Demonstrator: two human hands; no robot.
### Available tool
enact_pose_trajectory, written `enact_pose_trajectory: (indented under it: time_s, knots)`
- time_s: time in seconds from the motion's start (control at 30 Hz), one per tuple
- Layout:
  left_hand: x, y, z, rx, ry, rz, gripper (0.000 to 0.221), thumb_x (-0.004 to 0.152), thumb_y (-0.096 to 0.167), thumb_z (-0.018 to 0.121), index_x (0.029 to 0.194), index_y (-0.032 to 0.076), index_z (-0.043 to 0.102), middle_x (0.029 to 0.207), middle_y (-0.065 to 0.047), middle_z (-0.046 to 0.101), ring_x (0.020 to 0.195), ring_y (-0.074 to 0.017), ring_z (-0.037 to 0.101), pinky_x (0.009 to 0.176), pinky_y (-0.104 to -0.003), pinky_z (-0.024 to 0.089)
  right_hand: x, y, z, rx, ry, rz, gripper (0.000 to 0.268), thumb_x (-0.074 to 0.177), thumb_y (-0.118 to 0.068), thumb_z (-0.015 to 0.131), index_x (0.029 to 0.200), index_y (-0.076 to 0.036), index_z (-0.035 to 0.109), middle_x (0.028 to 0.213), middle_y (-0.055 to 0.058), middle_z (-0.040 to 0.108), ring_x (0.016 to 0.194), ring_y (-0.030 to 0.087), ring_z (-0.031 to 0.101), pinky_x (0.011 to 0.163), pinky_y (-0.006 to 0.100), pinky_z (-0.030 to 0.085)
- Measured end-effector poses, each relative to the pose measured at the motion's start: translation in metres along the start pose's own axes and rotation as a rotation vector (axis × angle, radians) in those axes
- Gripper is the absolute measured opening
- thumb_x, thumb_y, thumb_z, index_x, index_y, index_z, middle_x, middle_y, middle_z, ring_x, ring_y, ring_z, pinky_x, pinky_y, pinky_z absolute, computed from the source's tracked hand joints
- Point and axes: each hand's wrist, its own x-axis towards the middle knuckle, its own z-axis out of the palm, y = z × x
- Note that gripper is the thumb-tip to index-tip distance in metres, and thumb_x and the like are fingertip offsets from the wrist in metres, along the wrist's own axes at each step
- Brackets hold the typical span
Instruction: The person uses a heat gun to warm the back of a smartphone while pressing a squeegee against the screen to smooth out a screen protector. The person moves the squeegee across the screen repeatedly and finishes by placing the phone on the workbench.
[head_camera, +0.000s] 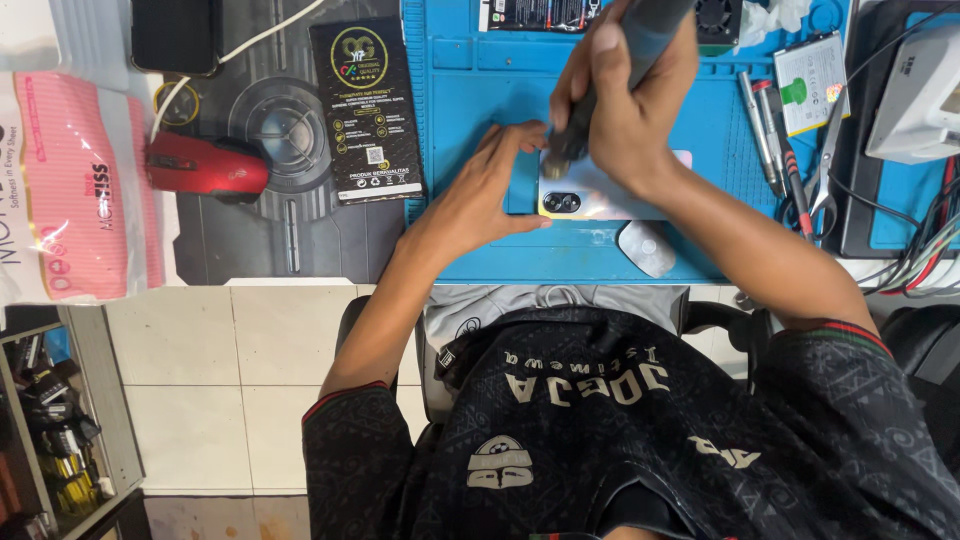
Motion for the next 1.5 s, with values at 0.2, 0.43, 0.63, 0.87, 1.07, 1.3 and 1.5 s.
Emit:
enact_pose_trajectory:
  time_s: [0.2,0.43,0.63,0.87,1.07,1.3,1.5]
  knots:
    - [-0.0009,0.0010,0.0002,0.001,0.005,0.007,0.097,0.068,0.017,0.095,0.145,-0.001,0.039,0.133,-0.019,0.056,0.128,-0.0339,0.055,0.113,-0.044,0.044,-0.0042,-0.0003,0.0007,-0.003,0.042,-0.022,0.019,0.122,-0.019,0.048,0.121,-0.002,0.040,0.076,0.012,0.053,0.054,0.022,0.060,0.050,0.032,0.052]
    - [-0.0008,0.0025,-0.0003,-0.004,0.006,0.012,0.094,0.068,0.017,0.094,0.143,-0.001,0.040,0.133,-0.020,0.056,0.127,-0.0346,0.054,0.112,-0.044,0.044,-0.0076,-0.0027,0.0019,0.040,-0.009,0.037,0.022,0.123,-0.021,0.050,0.117,-0.002,0.040,0.076,0.012,0.052,0.054,0.022,0.061,0.050,0.032,0.051]
    - [-0.0003,0.0023,-0.0020,-0.015,0.011,0.017,0.091,0.069,0.016,0.094,0.142,-0.001,0.041,0.133,-0.019,0.056,0.129,-0.0343,0.055,0.114,-0.044,0.044,-0.0012,-0.0056,0.0039,-0.029,-0.005,0.001,0.024,0.122,-0.023,0.051,0.119,-0.002,0.040,0.077,0.012,0.052,0.055,0.021,0.061,0.050,0.032,0.053]
    - [-0.0006,0.0022,-0.0008,-0.022,0.002,-0.001,0.090,0.070,0.018,0.093,0.141,-0.001,0.042,0.133,-0.021,0.056,0.128,-0.0344,0.054,0.113,-0.044,0.045,-0.0045,-0.0054,0.0048,-0.037,0.038,-0.016,0.024,0.122,-0.022,0.051,0.117,-0.002,0.040,0.076,0.012,0.055,0.056,0.022,0.063,0.051,0.032,0.054]
    - [-0.0006,0.0042,-0.0031,0.013,0.011,0.011,0.085,0.069,0.017,0.094,0.137,0.000,0.045,0.129,-0.021,0.057,0.126,-0.0363,0.054,0.111,-0.045,0.044,-0.0033,-0.0060,0.0029,0.008,-0.048,0.036,0.023,0.123,-0.021,0.052,0.121,-0.002,0.038,0.077,0.013,0.054,0.055,0.021,0.062,0.052,0.032,0.055]
    - [0.0012,0.0045,-0.0025,0.002,0.023,0.045,0.087,0.067,0.016,0.094,0.137,-0.001,0.045,0.130,-0.020,0.058,0.125,-0.0352,0.054,0.111,-0.045,0.044,-0.0057,-0.0083,0.0030,0.026,-0.020,0.069,0.023,0.123,-0.021,0.053,0.121,-0.003,0.038,0.076,0.013,0.053,0.054,0.021,0.060,0.050,0.032,0.053]
    - [-0.0002,0.0042,-0.0028,-0.011,0.022,0.035,0.088,0.069,0.017,0.094,0.139,0.000,0.044,0.131,-0.017,0.058,0.126,-0.0330,0.056,0.111,-0.044,0.046,-0.0073,-0.0052,0.0017,-0.019,0.047,0.012,0.021,0.122,-0.019,0.052,0.123,-0.003,0.039,0.078,0.012,0.053,0.056,0.021,0.062,0.053,0.033,0.054]
